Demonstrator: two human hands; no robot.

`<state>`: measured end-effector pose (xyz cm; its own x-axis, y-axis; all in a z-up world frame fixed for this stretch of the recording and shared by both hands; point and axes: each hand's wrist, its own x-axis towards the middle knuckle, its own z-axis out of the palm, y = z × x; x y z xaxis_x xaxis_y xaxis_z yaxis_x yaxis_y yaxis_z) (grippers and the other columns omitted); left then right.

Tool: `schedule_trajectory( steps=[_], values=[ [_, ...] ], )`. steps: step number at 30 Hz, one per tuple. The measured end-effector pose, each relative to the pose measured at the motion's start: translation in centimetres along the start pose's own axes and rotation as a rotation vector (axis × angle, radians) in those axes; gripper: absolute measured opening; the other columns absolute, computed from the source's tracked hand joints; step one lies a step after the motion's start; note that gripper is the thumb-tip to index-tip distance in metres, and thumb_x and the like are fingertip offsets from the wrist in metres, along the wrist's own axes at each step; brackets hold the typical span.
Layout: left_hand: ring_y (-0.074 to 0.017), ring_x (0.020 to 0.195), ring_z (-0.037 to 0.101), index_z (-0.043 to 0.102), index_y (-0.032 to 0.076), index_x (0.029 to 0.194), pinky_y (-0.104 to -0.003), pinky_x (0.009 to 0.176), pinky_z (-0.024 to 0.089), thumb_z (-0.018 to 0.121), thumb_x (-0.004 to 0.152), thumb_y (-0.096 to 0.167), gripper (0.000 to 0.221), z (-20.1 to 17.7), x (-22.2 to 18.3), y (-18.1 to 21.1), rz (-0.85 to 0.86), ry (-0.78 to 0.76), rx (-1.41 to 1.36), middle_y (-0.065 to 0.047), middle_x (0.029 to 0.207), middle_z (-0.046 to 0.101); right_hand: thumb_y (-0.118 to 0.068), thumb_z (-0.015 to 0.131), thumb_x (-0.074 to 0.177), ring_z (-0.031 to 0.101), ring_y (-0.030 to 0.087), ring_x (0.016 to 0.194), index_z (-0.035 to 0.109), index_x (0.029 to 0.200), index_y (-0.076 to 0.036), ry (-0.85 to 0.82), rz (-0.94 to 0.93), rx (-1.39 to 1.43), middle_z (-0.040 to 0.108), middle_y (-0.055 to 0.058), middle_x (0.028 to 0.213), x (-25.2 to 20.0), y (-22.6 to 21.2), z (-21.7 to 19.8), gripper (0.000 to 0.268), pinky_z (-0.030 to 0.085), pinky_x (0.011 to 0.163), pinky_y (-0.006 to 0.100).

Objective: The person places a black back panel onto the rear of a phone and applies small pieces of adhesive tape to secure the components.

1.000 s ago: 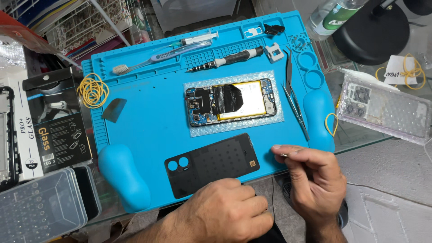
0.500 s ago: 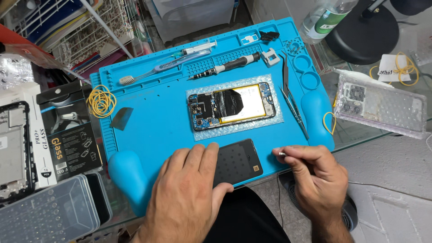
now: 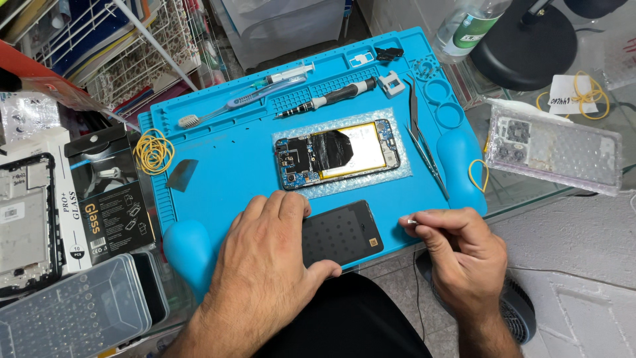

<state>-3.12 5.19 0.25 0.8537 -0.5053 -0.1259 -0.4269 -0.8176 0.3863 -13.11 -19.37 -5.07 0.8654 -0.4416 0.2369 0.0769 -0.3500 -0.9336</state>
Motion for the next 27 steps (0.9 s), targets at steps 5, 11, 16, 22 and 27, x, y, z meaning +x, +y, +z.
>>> schedule_trajectory(
  steps=[5, 11, 16, 22, 27],
  values=[
    [-0.0322, 0.107, 0.062, 0.061, 0.017, 0.119, -0.050, 0.092, 0.052, 0.108, 0.063, 0.062, 0.086, 0.0, 0.6, -0.2, -0.059, -0.083, -0.025, -0.003, 0.114, 0.071, 0.002, 0.074, 0.104, 0.087, 0.023, 0.098, 0.074, 0.109, 0.002, 0.003, 0.001, -0.010, 0.084, 0.017, 0.101, 0.0, -0.1, 0.1, 0.005, 0.071, 0.094, 0.029],
    [-0.0238, 0.094, 0.063, 0.062, 0.021, 0.098, -0.042, 0.082, 0.051, 0.094, 0.086, 0.051, 0.046, -2.6, -0.9, 0.0, -0.029, -0.006, -0.227, 0.004, 0.093, 0.072, 0.002, 0.074, 0.104, 0.087, 0.024, 0.097, 0.074, 0.110, 0.003, -0.003, 0.024, 0.007, 0.084, 0.018, 0.101, -0.1, -0.1, -0.1, 0.006, 0.071, 0.092, 0.029],
    [-0.0195, 0.066, 0.059, 0.068, 0.017, 0.086, -0.035, 0.069, 0.051, 0.091, 0.097, 0.029, 0.028, -2.4, -4.7, -1.2, 0.403, 0.205, -0.347, 0.004, 0.077, 0.068, 0.004, 0.073, 0.103, 0.088, 0.024, 0.096, 0.074, 0.110, 0.004, -0.035, 0.044, 0.046, 0.084, 0.018, 0.100, 0.0, -0.2, -0.7, 0.007, 0.072, 0.091, 0.029],
    [-0.0118, 0.066, 0.068, 0.075, 0.025, 0.081, -0.026, 0.068, 0.057, 0.086, 0.096, 0.035, 0.021, 1.3, -10.0, -2.3, 0.233, 0.367, -0.314, 0.011, 0.075, 0.073, -0.003, 0.071, 0.104, 0.083, 0.016, 0.073, 0.074, 0.106, -0.005, -0.221, 0.037, -0.106, 0.089, 0.011, 0.111, 2.6, -1.8, -1.7, 0.004, 0.068, 0.077, 0.025],
    [-0.0069, 0.073, 0.079, 0.080, 0.033, 0.074, -0.026, 0.068, 0.061, 0.075, 0.093, 0.033, 0.020, 6.9, -13.7, -2.4, -0.097, 0.353, -0.310, 0.018, 0.072, 0.081, -0.027, 0.073, 0.103, 0.082, 0.007, 0.092, 0.084, 0.113, -0.027, -0.451, 0.005, -0.495, 0.089, -0.015, 0.112, 6.5, -2.4, -1.5, 0.015, 0.059, 0.086, 0.026]
  ],
)
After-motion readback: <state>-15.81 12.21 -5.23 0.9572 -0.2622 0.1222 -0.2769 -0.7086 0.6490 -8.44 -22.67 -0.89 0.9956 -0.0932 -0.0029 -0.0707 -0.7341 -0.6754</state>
